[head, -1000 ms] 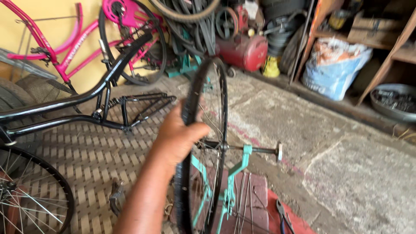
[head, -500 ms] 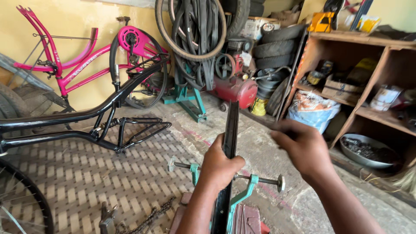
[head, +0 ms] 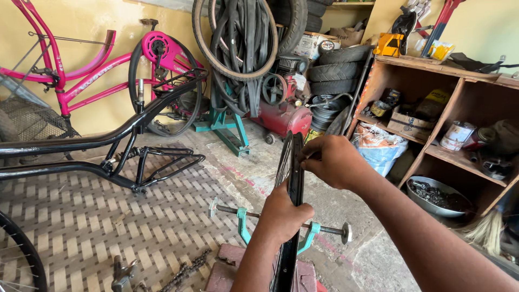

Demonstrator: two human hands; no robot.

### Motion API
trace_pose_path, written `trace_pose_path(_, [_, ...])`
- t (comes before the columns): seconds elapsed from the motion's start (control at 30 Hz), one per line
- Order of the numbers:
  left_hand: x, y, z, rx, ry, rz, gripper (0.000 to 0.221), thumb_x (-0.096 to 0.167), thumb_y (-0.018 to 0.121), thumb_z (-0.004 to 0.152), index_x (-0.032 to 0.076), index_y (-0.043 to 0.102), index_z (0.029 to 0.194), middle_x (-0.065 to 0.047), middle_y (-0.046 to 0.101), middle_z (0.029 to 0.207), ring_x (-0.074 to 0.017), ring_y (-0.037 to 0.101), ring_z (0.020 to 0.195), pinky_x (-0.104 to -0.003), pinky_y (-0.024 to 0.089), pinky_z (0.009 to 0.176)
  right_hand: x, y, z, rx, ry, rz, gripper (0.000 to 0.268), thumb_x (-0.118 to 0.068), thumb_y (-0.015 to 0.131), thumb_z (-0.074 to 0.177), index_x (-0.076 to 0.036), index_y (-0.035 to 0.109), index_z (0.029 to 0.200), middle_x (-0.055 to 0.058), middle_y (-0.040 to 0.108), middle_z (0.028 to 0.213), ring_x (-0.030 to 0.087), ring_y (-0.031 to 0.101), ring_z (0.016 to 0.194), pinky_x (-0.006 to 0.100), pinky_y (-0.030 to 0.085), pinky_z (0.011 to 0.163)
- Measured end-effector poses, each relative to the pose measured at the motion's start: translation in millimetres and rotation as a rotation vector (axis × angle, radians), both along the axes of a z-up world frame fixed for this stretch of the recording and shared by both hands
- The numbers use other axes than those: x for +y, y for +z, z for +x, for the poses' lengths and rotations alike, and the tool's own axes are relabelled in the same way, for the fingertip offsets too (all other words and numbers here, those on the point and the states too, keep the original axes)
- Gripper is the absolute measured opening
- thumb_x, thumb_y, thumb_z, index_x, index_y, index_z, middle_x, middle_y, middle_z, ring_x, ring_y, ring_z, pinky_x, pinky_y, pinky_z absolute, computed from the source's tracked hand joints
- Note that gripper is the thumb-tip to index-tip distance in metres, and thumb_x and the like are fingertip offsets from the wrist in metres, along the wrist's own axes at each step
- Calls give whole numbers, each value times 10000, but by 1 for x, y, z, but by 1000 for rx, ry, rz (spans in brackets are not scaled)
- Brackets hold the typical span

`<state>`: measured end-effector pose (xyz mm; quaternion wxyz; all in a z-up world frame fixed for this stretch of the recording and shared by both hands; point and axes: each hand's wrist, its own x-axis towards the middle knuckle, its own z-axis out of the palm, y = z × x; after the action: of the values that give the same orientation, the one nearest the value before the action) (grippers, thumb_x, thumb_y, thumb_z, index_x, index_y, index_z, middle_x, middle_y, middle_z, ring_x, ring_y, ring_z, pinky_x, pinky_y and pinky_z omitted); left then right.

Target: The person threads a wire through bicycle wheel hub components, uses pliers to bend the wire, and then uses a screwdriver to tighten components on the wheel rim while it is mounted on a stand.

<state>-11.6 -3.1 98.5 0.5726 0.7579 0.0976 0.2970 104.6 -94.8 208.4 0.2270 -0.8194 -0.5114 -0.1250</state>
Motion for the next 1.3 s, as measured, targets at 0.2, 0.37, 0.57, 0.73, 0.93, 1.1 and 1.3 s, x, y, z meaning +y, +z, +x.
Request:
trace_pose_path(0.2, [2,-6,3,42,-83,-120,481,156,686,692,68,634,1162,-94,645,795,-198,610,719,-377,519,696,0,-1,-2,-10,0,6,177,-141,775,776,-81,812,939,116,799,888,235,792,825,361,609,794])
trace_pose_path(0.37, [23,-39,18,-247,-281,-230,800,430,780,910,153,414,1565,-16,522,1384,-200,456,1344,-463,355,1110,-3,-8,-8,-83,4,31,173,-133,787,766,-73,799,927,116,783,904,262,774,831,376,600,794])
trace_pose_path(0.57, [24,-39,33,-173,-245,-712,506,484,543,961,115,724,1257,-73,796,1029,-167,659,1110,-390,471,960,-7,-10,-16,-45,10,65,159,-121,779,767,-74,792,918,115,778,907,264,775,821,375,608,780])
trace_pose_path(0.73, [29,-46,53,-242,-239,-706,226,225,677,984,86,758,1142,-31,708,753,-76,570,554,-245,424,466,-5,-10,-14,-103,35,45,163,-115,780,764,-54,782,916,122,777,910,276,771,827,378,604,794])
trace_pose_path(0.93, [38,-81,104,-507,-256,-670,201,171,675,989,59,750,1138,37,663,747,-25,555,547,-204,420,464,-3,-7,-12,-91,-6,-2,162,-127,777,763,-63,793,910,120,785,891,274,772,835,386,602,810])
trace_pose_path(1.1, [38,-93,110,-520,-248,-699,210,169,699,986,37,758,1138,51,653,760,-13,553,581,-191,424,485,-4,-9,-9,-75,-22,-5,161,-137,785,760,-82,807,910,115,775,927,271,765,864,384,596,827])
trace_pose_path(1.3, [42,-101,115,-633,-307,-666,217,133,695,972,46,755,1161,42,699,833,-12,586,670,-187,460,567,0,-7,-5,52,-19,-11,191,-155,801,744,-98,826,924,91,771,963,240,767,891,350,594,842])
